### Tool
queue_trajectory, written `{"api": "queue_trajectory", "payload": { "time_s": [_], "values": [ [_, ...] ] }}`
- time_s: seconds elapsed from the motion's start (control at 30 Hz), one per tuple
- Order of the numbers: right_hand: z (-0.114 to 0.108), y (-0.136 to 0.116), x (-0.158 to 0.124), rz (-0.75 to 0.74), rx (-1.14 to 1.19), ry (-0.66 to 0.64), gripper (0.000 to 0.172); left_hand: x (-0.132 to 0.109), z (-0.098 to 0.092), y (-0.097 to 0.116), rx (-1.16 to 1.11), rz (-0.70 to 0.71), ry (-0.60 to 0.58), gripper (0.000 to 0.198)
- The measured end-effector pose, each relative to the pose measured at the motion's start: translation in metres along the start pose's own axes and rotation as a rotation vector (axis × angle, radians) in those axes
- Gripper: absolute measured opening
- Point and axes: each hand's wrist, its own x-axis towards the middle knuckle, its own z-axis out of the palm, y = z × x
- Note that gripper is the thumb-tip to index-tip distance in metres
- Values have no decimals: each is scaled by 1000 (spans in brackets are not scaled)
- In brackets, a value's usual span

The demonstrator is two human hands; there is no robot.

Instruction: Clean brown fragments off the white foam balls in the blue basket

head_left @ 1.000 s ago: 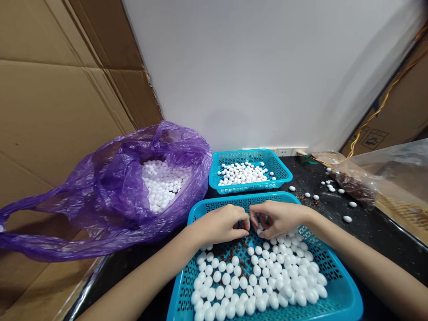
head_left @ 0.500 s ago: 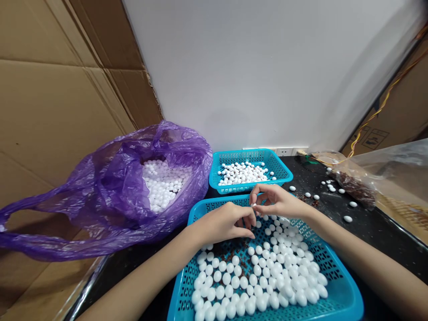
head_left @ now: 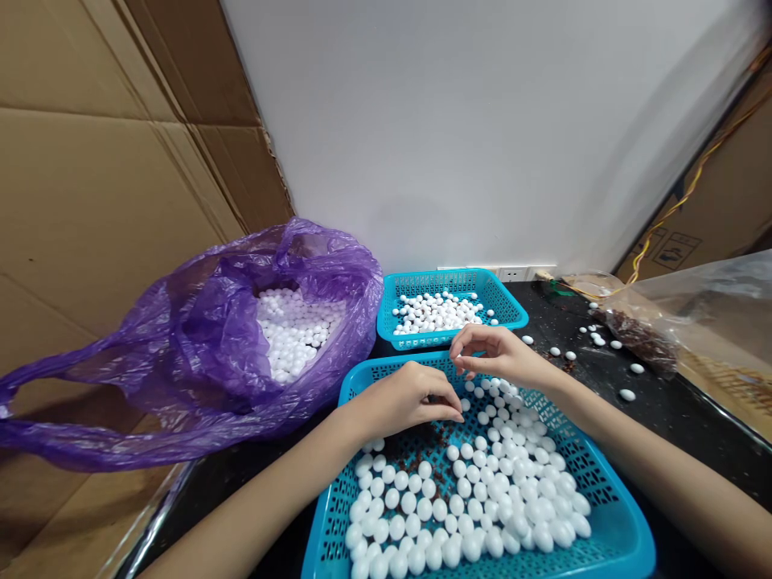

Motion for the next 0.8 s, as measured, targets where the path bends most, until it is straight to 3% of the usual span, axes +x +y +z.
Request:
{"api": "queue_trajectory", "payload": {
  "time_s": [0.2,0.47,0.8],
  "values": [
    [-3,4,0,63,93,25,14,-1,0,2,-24,26,75,12],
    [-5,1,1,65,170,99,14,1,-1,6,-173,-122,538,9],
    [-4,-3,-1,58,224,67,18,0,-4,5,-133,-80,568,1]
  ]
}}
